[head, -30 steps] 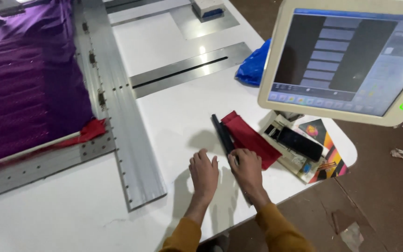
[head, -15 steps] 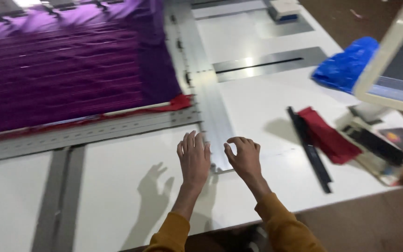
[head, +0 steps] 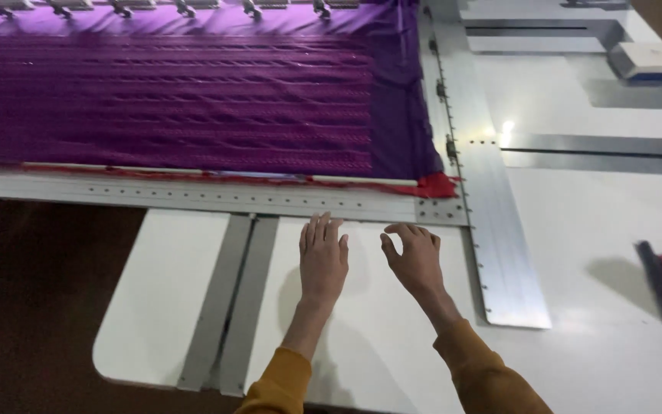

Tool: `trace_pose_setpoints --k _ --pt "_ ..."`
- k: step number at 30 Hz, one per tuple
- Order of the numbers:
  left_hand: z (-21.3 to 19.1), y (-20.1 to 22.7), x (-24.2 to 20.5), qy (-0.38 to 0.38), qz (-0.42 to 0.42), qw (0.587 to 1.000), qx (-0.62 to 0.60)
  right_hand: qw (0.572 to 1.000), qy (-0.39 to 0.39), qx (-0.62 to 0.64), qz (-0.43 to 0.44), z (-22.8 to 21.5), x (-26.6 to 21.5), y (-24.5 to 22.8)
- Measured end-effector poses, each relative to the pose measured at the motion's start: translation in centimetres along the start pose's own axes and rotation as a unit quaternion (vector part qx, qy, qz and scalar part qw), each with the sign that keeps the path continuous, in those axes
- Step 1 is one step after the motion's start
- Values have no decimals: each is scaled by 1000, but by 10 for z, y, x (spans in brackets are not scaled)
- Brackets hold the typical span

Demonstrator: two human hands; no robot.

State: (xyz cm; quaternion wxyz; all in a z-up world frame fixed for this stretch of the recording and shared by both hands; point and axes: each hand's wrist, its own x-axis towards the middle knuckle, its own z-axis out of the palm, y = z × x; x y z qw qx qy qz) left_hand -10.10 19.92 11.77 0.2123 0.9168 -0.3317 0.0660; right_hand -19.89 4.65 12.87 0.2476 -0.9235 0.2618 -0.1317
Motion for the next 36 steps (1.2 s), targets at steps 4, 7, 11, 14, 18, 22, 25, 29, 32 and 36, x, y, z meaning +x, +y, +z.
trace_pose_setpoints --k 4,7,11,14,18,22,25,29,32,36 --pt "10 -40 32 -4 7 1000 -19 1000 4 5 -8 39 45 -4" --pt "34 -65 64 -31 3 999 -37 1000 10 14 15 72 80 4" --pt "65 -86 126 -56 35 995 -71 998 58 18 24 104 148 30" --pt "88 -90 166 -49 32 995 -75 994 111 13 1 115 188 41" --pt "142 -98 208 -54 21 994 -91 993 116 -10 -13 136 227 63" --pt "175 -106 247 -60 64 993 -83 999 26 -19 28 166 258 86" --pt "220 -124 259 -100 139 975 -138 995 21 -46 -88 172 267 103" --pt "261 -146 272 -31 215 975 -47 988 -23 -82 -128 178 273 113" --pt "282 -148 265 20 234 972 -17 981 -12 -103 -161 182 270 115" --pt "281 -147 265 60 233 971 -13 978 -34 -110 -174 177 271 109"
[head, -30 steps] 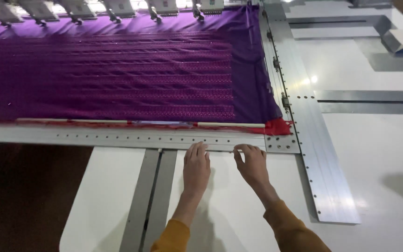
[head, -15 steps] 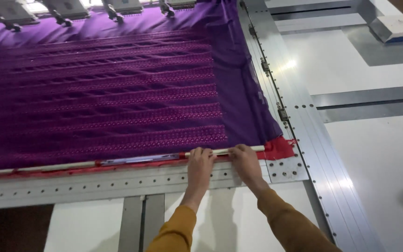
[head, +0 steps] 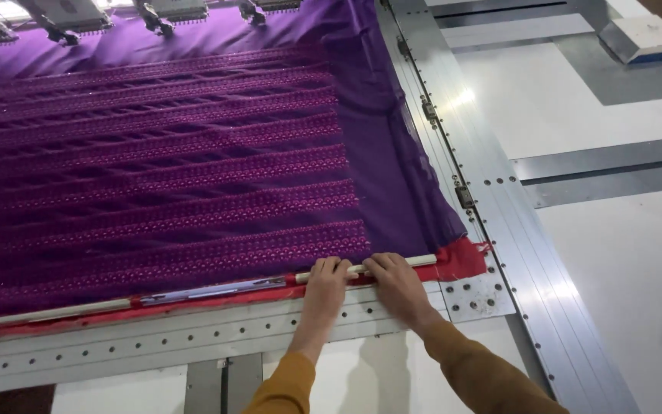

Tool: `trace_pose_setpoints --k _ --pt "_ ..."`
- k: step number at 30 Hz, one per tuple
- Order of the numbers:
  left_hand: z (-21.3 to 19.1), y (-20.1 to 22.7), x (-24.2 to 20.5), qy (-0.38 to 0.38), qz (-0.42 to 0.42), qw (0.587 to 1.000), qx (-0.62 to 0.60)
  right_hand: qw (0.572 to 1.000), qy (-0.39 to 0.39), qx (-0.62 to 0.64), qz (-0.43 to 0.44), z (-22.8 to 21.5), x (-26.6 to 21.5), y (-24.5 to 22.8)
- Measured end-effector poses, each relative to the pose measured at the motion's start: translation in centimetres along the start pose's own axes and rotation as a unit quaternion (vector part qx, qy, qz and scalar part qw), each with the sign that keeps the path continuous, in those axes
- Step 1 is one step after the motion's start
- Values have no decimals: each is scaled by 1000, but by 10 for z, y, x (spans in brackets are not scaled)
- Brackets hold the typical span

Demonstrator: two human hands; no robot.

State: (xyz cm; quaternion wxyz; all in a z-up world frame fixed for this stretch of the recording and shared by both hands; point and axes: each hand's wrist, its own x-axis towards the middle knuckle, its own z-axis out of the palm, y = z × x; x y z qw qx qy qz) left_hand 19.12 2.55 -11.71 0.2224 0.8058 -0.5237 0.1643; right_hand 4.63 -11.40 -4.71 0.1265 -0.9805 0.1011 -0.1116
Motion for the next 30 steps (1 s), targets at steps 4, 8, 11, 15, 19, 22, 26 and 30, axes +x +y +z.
trace_pose_setpoints --k 4,8,11,15,19,22,26,30 --pt "-9 5 3 14 7 1000 9 1000 9 -15 10 6 -1 -2" --pt "-12 6 9 33 1 999 -9 999 -4 -26 42 11 6 -1" --pt "-10 5 10 25 -18 999 -32 999 0 -1 48 2 11 -3" --pt "-16 6 22 21 -70 991 -108 997 47 25 55 23 26 17" --pt "5 -4 20 22 -71 989 -127 997 51 30 50 3 26 9" --pt "1 -7 18 7 -72 989 -126 997 28 51 46 -11 23 -1" --pt "-85 9 23 -64 -85 971 -214 998 3 62 32 -25 4 -7" --pt "-140 6 -1 -41 -165 956 -241 995 37 75 45 -35 -30 -49"
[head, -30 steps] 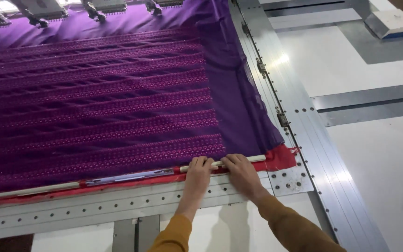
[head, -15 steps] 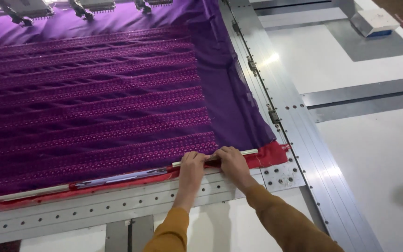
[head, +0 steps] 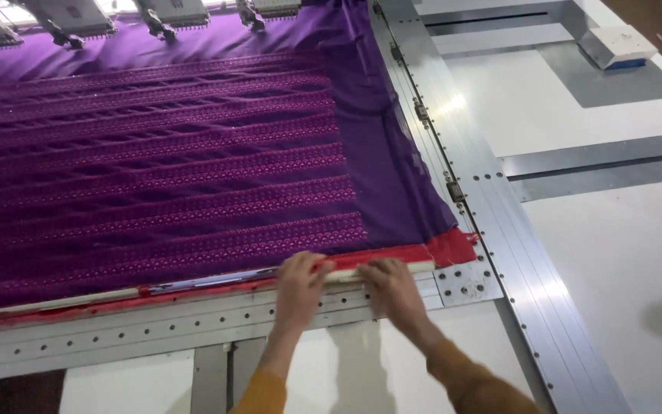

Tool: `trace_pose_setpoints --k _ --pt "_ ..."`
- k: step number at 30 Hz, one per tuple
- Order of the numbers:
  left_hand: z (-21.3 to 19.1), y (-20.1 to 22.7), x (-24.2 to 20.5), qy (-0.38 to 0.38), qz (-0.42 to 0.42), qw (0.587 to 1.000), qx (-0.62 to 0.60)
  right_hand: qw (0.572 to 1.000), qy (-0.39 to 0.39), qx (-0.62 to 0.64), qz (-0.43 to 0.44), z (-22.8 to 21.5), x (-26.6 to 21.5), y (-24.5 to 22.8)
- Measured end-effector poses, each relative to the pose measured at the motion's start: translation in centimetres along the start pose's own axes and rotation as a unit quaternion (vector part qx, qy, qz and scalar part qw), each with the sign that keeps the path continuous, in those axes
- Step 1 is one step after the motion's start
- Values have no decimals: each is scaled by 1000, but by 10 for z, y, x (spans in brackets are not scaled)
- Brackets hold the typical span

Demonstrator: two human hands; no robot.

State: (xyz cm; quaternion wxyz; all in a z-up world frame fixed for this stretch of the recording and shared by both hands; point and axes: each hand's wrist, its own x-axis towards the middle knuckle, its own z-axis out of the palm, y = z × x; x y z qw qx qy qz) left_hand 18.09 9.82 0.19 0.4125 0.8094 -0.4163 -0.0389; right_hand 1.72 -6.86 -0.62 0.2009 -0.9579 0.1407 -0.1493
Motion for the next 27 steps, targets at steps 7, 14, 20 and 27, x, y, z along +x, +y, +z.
trace_pose_setpoints --k 7,14,20,27 --pt "-48 -62 -56 51 -94 986 126 994 98 34 -39 21 -42 -44" --pt "-51 -96 -84 66 -9 980 189 993 99 64 11 16 -47 -31" --pt "-85 -78 -76 9 -97 978 184 989 113 93 -22 43 11 -107" --pt "-121 -159 -45 100 -124 935 317 993 63 97 11 134 97 -190"
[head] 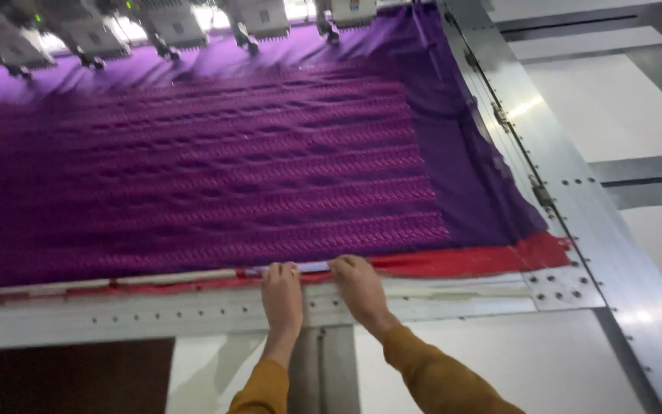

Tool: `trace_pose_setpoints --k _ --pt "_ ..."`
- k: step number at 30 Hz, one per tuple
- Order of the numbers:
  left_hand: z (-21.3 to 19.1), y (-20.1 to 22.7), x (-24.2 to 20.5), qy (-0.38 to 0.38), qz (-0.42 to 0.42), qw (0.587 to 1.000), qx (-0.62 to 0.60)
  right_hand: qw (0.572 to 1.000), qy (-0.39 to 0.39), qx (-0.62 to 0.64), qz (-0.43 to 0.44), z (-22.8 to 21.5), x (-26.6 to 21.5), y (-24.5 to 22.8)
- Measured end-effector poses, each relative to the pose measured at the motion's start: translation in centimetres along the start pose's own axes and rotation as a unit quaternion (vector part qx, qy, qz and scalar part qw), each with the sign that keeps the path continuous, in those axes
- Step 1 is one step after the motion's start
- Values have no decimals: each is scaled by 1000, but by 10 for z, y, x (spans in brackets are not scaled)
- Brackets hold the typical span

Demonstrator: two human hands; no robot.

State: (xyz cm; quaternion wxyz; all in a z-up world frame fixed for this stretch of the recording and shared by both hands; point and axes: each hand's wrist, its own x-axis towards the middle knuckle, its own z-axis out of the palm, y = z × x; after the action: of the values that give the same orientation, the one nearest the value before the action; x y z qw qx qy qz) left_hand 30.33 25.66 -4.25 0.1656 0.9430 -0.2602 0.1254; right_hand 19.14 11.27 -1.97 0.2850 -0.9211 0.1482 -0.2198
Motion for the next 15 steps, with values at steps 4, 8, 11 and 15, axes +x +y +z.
trace_pose_setpoints --k 4,8,11,15 --pt "11 -38 35 -71 82 992 -70 999 17 -21 -22 54 30 7" --pt "58 -71 50 -134 188 963 -136 995 -23 -85 -38 80 33 18" --pt "83 -74 52 -77 237 963 -103 991 -28 -121 -47 84 34 26" --pt "84 -74 44 6 282 958 -59 977 -55 -187 -89 90 29 32"
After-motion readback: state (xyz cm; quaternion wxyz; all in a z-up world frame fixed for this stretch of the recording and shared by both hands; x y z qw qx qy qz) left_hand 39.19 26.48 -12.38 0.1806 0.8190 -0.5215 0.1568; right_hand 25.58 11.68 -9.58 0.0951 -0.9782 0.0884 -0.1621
